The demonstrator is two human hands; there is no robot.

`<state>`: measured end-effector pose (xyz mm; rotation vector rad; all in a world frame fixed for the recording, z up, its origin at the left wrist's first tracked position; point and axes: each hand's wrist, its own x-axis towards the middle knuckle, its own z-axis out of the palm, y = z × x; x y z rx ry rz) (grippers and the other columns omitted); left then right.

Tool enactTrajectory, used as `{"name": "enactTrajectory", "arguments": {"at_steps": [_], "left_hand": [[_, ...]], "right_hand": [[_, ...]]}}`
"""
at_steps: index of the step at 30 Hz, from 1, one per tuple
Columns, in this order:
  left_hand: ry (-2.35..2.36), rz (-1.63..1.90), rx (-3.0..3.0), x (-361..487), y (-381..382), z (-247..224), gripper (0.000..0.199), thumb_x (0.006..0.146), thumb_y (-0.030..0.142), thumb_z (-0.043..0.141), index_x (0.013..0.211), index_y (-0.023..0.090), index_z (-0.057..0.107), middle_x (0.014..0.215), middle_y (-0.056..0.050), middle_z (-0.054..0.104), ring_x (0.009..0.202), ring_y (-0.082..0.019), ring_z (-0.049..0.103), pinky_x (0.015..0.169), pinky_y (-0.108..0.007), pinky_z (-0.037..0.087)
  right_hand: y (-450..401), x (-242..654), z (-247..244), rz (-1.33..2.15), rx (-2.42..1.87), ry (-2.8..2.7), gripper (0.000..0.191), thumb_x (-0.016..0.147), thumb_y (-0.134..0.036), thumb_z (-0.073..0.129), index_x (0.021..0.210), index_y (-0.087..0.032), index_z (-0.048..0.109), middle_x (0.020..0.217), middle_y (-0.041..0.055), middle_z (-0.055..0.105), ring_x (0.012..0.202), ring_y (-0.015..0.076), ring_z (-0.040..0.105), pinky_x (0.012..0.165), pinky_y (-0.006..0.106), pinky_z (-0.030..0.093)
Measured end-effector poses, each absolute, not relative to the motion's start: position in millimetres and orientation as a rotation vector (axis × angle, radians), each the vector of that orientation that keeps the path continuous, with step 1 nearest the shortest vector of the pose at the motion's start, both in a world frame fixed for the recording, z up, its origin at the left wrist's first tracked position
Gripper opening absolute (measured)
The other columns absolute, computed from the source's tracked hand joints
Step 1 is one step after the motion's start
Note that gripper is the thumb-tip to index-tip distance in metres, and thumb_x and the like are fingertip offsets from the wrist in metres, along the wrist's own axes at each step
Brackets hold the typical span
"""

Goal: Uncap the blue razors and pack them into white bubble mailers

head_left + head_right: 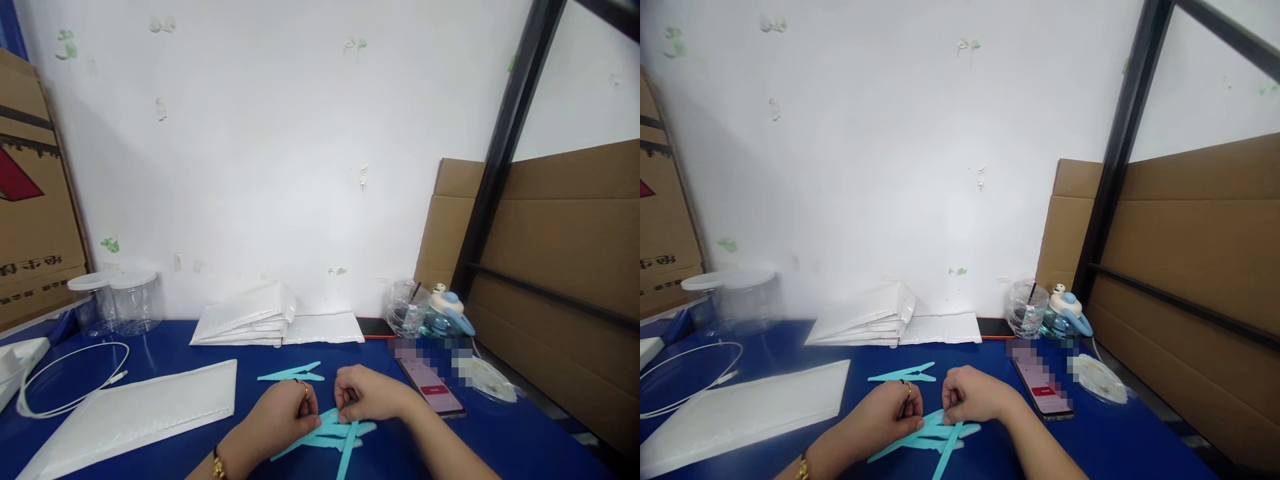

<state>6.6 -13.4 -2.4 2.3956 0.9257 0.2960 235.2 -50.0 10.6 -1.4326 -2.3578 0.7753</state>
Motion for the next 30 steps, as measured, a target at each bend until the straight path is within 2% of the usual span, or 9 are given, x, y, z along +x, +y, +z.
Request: {"name": "enactTrajectory", "arguments": {"at_steps": [7,12,15,19,24,30], "left_hand": [[0.936,0.366,2.48,10.5,-9.4,-2.9,0.014,0.079,0.03,0.05,0.077,0.022,0.062,0.071,0.003,0.062,0.064,-0.012,0.053,0.054,-0.022,0.03],[1.071,0.467,2.605,6.1,2.1,5.6,0.015,0.08,0.028,0.05,0.076,0.022,0.063,0.079,0.001,0.065,0.074,-0.015,0.056,0.065,-0.025,0.032],[1.16,0.482,2.602,-0.5,11.1,10.0,0.016,0.083,0.027,0.048,0.079,0.022,0.064,0.083,0.0,0.065,0.078,-0.015,0.057,0.067,-0.025,0.033],[1.111,0.484,2.627,-1.0,10.7,12.1,0.017,0.084,0.03,0.048,0.083,0.022,0.063,0.084,0.001,0.064,0.083,-0.016,0.056,0.072,-0.026,0.032],[1.009,0.538,2.66,6.7,4.8,9.7,0.015,0.085,0.03,0.051,0.079,0.023,0.062,0.082,0.002,0.064,0.082,-0.016,0.055,0.071,-0.028,0.029],[1.206,0.499,2.612,-7.2,26.0,1.1,0.015,0.084,0.027,0.05,0.079,0.023,0.064,0.084,0.001,0.065,0.085,-0.017,0.056,0.072,-0.029,0.029]], "right_hand": [[-51.6,230.2,16.2,0.805,-1.489,-2.203,0.009,0.072,-0.023,0.065,0.077,-0.017,0.061,0.066,-0.005,0.05,0.056,0.0071,0.045,0.048,0.015,0.032],[-47.4,242.5,18.5,0.676,-1.541,-2.127,0.005,0.076,-0.02,0.06,0.074,-0.016,0.059,0.065,-0.0037,0.053,0.056,0.0078,0.044,0.049,0.016,0.032],[-44.9,248.6,17.4,0.638,-1.593,-2.049,0.007,0.078,-0.022,0.058,0.074,-0.015,0.06,0.065,-0.0021,0.056,0.057,0.009,0.046,0.051,0.017,0.033],[-46.0,233.3,17.3,0.664,-1.456,-2.054,0.021,0.077,-0.032,0.062,0.094,-0.018,0.063,0.073,-0.0013,0.061,0.059,0.0098,0.049,0.053,0.018,0.036],[-45.2,220.1,14.8,0.652,-1.401,-2.124,0.022,0.084,-0.032,0.052,0.083,-0.017,0.069,0.067,-0.0003,0.062,0.058,0.011,0.051,0.053,0.019,0.035],[-35.9,251.8,7.6,0.525,-1.556,-2.057,0.025,0.084,-0.034,0.053,0.088,-0.016,0.07,0.075,0.0031,0.066,0.065,0.0141,0.057,0.059,0.022,0.041]]}}
